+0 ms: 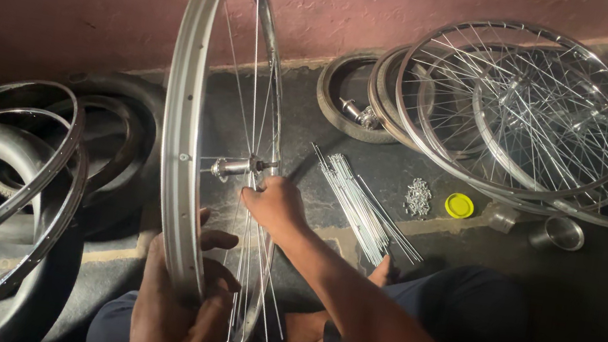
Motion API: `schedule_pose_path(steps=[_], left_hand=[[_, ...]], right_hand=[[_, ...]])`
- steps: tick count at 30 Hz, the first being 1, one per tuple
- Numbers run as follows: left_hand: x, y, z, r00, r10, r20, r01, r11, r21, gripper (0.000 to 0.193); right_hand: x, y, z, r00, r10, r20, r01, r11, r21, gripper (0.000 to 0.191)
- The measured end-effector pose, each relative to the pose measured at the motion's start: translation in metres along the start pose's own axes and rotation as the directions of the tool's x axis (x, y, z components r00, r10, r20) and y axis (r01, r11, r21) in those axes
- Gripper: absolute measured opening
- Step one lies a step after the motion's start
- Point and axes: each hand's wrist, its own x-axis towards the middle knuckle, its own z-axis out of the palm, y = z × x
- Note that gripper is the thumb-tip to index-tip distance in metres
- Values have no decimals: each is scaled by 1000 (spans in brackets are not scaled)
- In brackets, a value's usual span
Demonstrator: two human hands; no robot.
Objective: The person sits on the floor lacing a bicycle wheel, threading spokes through the hub flange and inserting them into the rim holes, tightening and arranging the spokes by hand while turning the rim. Finished spoked wheels and inner tubes lie around the work area.
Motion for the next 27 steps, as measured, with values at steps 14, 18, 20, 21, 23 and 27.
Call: schedule_pose_path(steps=[14, 18, 20, 21, 23, 27], left_hand=[[0, 5, 1, 999, -28, -25, 29, 999, 29, 80], [0, 7, 0, 999, -41, -27, 44, 992, 122, 84], [0, 7, -1, 999, -15, -28, 18, 991, 134, 80], [0, 6, -1, 1000, -11, -26, 14, 992, 126, 79], [0, 3, 0, 1000, 3, -21, -1, 994, 109, 78], [-2, 0, -2, 1000, -2, -11, 3, 993, 117, 76]], right_hand=[[3, 21, -3, 972, 49, 230, -167, 832, 530, 16], [5, 31, -8, 942, 123, 312, -293, 755, 586, 14], [4, 30, -10, 935, 144, 323, -319, 735, 598, 13], [4, 28, -11, 941, 131, 313, -304, 736, 605, 14], [4, 24, -12, 951, 131, 278, -278, 756, 593, 15], [1, 19, -13, 965, 149, 215, -246, 794, 556, 16]])
